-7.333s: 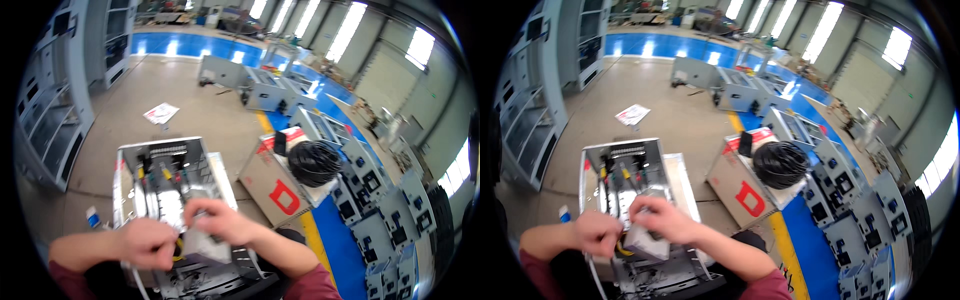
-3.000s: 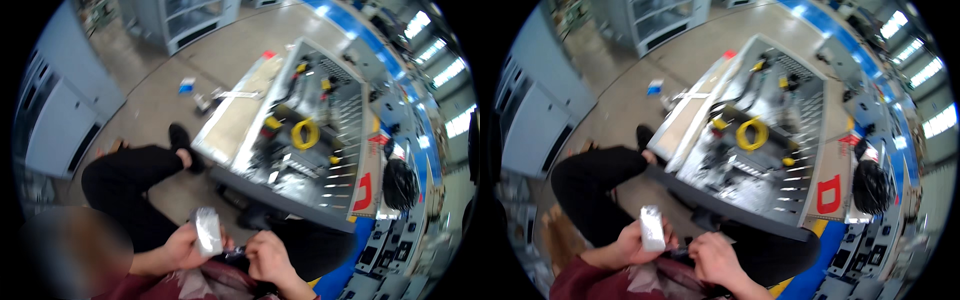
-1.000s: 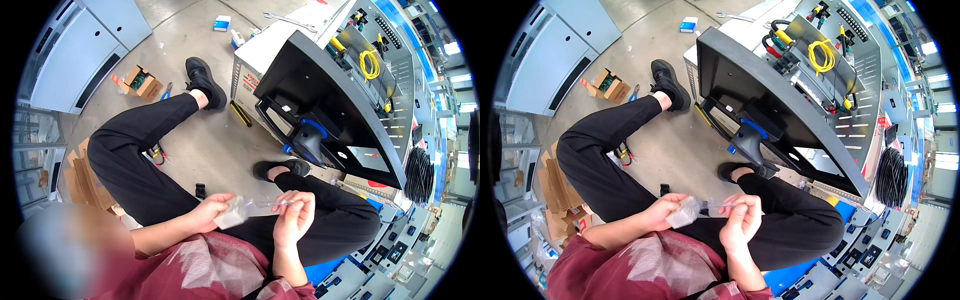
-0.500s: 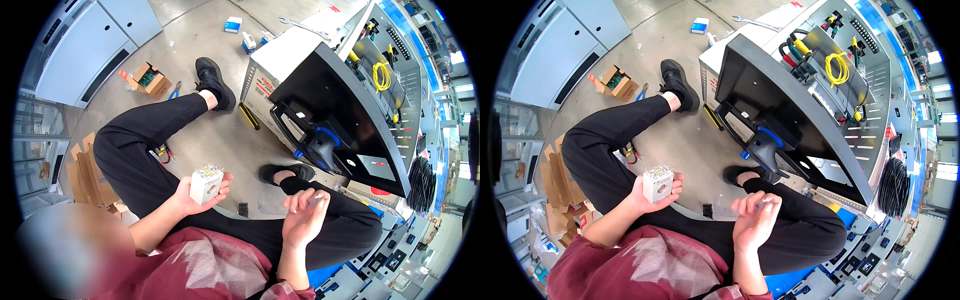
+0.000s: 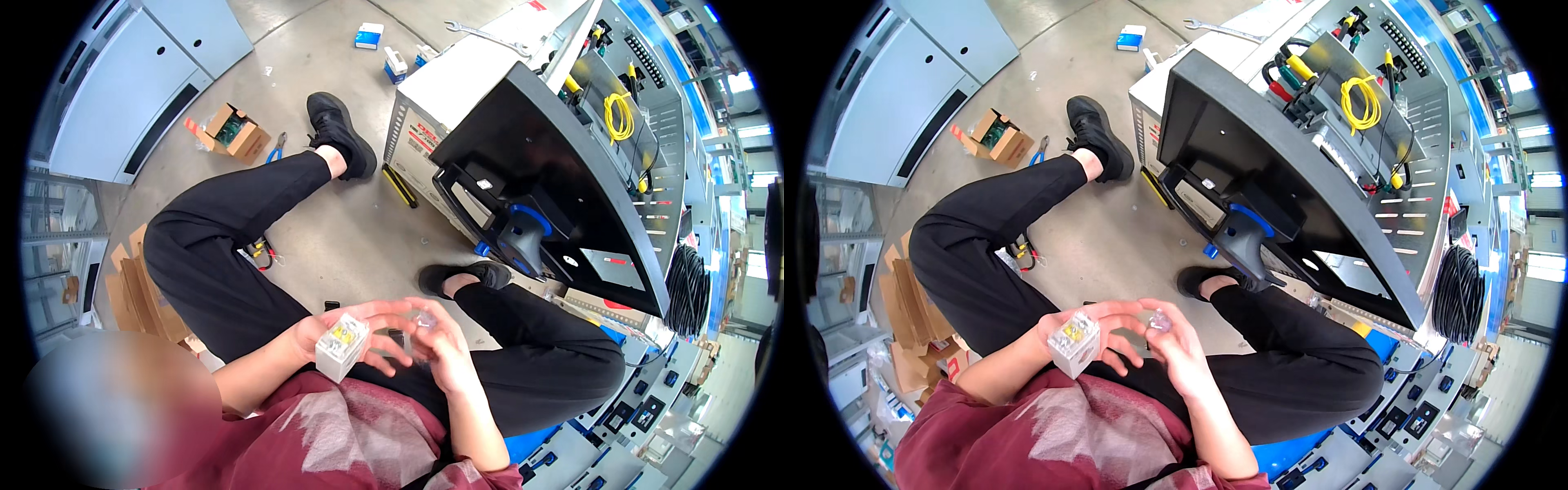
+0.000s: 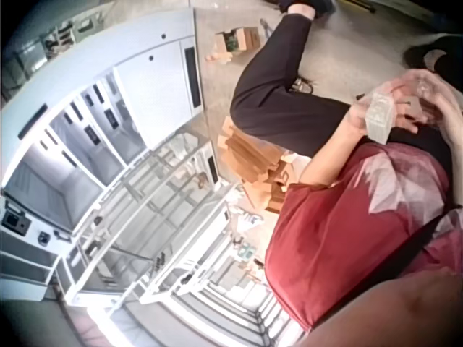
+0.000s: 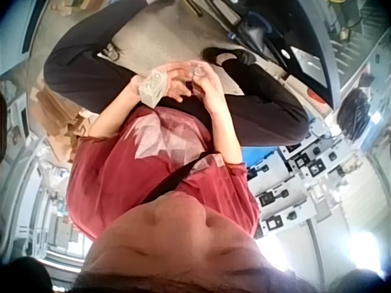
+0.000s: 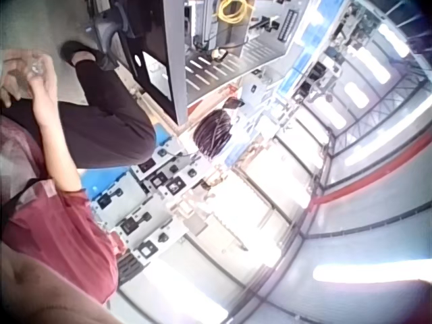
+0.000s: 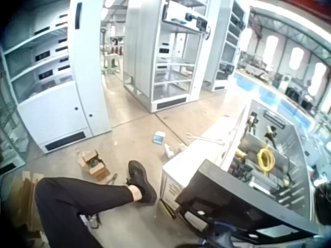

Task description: The person sits on the floor and works on an open electrical cabinet, using a wrench to tighten connections and handling yellow and black cables. They also unwrap and install a small metal component into the cabinet.

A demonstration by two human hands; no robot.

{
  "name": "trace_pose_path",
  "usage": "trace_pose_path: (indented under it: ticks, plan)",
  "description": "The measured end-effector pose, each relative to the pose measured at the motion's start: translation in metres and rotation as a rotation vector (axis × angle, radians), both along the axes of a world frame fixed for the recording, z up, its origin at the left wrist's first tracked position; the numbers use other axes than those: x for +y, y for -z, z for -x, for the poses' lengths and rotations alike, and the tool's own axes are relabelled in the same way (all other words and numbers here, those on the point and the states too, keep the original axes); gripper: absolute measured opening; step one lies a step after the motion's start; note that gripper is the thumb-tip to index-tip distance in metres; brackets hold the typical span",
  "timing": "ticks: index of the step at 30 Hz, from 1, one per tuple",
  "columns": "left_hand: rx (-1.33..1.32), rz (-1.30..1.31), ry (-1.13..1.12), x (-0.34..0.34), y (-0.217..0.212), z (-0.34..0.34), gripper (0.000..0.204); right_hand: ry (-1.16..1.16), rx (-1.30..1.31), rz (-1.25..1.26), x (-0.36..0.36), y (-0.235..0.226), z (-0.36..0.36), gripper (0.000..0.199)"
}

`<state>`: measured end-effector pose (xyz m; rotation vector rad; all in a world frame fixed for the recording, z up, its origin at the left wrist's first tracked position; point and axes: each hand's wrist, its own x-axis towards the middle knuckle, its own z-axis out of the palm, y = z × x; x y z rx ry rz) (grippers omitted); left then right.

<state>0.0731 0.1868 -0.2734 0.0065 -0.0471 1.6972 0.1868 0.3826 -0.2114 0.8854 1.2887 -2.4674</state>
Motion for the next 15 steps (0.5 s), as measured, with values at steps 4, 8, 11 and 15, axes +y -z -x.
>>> trace_pose_path:
  ticks: [4, 8, 11, 15]
  plan:
    - [-0.063, -0.164, 0.093, 0.003, -0.007, 0.003, 0.114, 0.046, -0.095, 0.407, -0.003, 0.02, -0.008, 0.049]
    - [-0.039, -0.222, 0.162, 0.007, -0.007, 0.002, 0.115, -0.07, -0.091, 0.459, -0.017, 0.023, -0.001, 0.049]
    - [-0.114, -0.273, 0.242, 0.009, 0.0, 0.005, 0.112, -0.123, 0.055, 0.302, -0.021, 0.014, 0.021, 0.047]
    - [-0.082, -0.21, 0.277, 0.011, 0.014, 0.016, 0.108, -0.19, 0.151, -0.363, -0.017, 0.017, 0.036, 0.03]
